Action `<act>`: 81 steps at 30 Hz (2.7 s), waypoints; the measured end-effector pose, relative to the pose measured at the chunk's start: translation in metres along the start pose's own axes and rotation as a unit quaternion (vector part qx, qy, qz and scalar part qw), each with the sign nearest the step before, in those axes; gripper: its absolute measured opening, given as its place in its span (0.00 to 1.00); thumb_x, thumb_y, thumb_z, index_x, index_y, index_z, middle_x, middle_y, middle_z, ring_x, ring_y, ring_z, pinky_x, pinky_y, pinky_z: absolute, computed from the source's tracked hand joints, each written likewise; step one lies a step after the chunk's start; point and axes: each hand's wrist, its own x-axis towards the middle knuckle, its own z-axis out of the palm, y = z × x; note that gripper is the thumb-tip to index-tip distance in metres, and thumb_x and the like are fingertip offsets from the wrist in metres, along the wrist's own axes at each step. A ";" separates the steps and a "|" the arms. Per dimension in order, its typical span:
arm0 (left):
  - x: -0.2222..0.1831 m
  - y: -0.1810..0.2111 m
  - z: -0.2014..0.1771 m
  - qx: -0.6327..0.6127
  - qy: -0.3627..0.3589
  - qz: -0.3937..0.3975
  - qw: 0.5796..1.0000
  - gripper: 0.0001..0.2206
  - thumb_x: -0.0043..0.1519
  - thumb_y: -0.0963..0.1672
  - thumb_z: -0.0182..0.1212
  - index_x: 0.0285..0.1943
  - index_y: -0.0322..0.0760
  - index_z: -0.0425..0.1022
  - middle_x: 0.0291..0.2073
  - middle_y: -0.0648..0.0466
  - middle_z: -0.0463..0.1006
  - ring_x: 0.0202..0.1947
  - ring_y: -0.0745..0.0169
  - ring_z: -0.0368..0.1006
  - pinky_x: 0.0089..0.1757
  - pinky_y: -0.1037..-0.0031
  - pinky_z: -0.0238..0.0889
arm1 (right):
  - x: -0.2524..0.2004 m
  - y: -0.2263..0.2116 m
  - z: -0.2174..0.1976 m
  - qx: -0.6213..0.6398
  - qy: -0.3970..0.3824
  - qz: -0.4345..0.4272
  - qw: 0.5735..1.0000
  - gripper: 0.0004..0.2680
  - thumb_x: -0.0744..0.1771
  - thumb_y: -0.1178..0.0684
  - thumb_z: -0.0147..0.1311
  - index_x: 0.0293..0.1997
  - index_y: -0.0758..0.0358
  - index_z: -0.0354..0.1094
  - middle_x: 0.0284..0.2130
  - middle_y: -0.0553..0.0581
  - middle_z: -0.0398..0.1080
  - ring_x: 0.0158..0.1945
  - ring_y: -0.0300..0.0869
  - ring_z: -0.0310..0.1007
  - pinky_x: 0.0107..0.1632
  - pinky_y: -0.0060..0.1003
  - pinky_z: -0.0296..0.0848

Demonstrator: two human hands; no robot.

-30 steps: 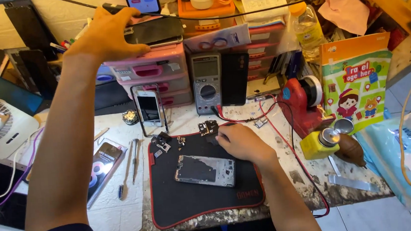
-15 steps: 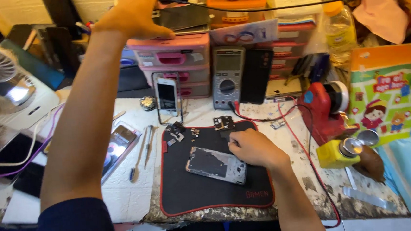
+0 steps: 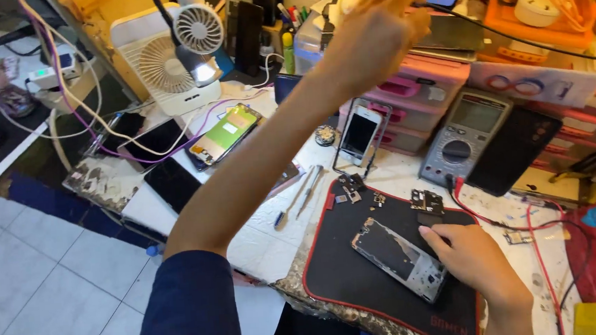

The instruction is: Inspecting and assembling internal components of a mobile phone at a repair station.

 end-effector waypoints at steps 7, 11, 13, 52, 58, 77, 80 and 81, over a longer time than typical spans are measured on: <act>-0.101 0.103 -0.029 -0.182 0.120 -0.013 0.976 0.18 0.71 0.48 0.44 0.27 0.38 0.60 0.21 0.54 0.61 0.22 0.60 0.54 0.29 0.67 0.50 | 0.033 0.031 0.036 0.167 0.145 -0.062 0.973 0.11 0.72 0.51 0.45 0.52 0.48 0.78 0.24 0.50 0.80 0.21 0.40 0.74 0.38 0.32 0.73; -0.151 0.117 -0.008 -0.208 -0.001 -0.080 0.975 0.22 0.68 0.38 0.53 0.72 0.44 0.61 0.32 0.56 0.73 0.27 0.61 0.65 0.51 0.67 0.66 | 0.026 0.018 0.040 0.173 0.300 -0.221 0.912 0.14 0.66 0.60 0.57 0.58 0.52 0.76 0.39 0.49 0.78 0.38 0.35 0.74 0.54 0.28 0.70; -0.159 0.116 0.001 -0.163 0.038 -0.077 0.983 0.17 0.74 0.46 0.57 0.70 0.40 0.65 0.19 0.63 0.72 0.18 0.65 0.63 0.56 0.66 0.71 | 0.024 0.016 0.044 0.203 0.286 -0.178 0.919 0.15 0.65 0.55 0.62 0.59 0.48 0.77 0.24 0.45 0.79 0.21 0.30 0.71 0.46 0.23 0.70; -0.191 0.069 0.017 -0.356 0.129 -0.268 0.886 0.10 0.69 0.39 0.42 0.49 0.24 0.68 0.27 0.48 0.76 0.21 0.55 0.72 0.25 0.69 0.64 | 0.044 -0.004 0.056 0.204 0.426 -0.144 0.870 0.14 0.75 0.57 0.48 0.35 0.74 0.79 0.54 0.69 0.72 0.40 0.52 0.78 0.43 0.41 0.74; -0.185 0.068 0.012 -0.358 0.146 -0.270 0.882 0.07 0.67 0.37 0.45 0.46 0.27 0.70 0.28 0.49 0.76 0.23 0.56 0.73 0.29 0.69 0.67 | 0.037 -0.006 0.007 0.187 0.363 -0.270 0.872 0.18 0.71 0.50 0.36 0.39 0.61 0.82 0.53 0.59 0.71 0.57 0.42 0.73 0.57 0.38 0.70; -0.199 0.063 0.034 -0.324 0.145 -0.322 0.877 0.08 0.64 0.37 0.46 0.45 0.34 0.73 0.22 0.53 0.78 0.23 0.55 0.78 0.31 0.71 0.74 | 0.092 -0.125 -0.164 -0.255 0.427 -0.335 0.801 0.12 0.69 0.49 0.52 0.53 0.64 0.72 0.44 0.66 0.75 0.49 0.59 0.77 0.48 0.47 0.77; -0.198 0.060 0.033 -0.341 0.140 -0.329 0.869 0.08 0.65 0.37 0.47 0.46 0.32 0.73 0.23 0.49 0.78 0.23 0.53 0.78 0.32 0.69 0.74 | 0.113 -0.120 -0.169 -0.294 0.394 -0.281 0.824 0.16 0.70 0.46 0.48 0.63 0.61 0.66 0.49 0.66 0.72 0.54 0.59 0.74 0.55 0.47 0.71; -0.199 0.060 0.033 -0.350 0.137 -0.331 0.865 0.08 0.65 0.37 0.47 0.46 0.31 0.74 0.23 0.48 0.78 0.23 0.53 0.77 0.33 0.69 0.75 | 0.118 -0.117 -0.170 -0.300 0.356 -0.250 0.849 0.18 0.71 0.45 0.43 0.69 0.60 0.61 0.52 0.67 0.71 0.58 0.59 0.71 0.61 0.47 0.67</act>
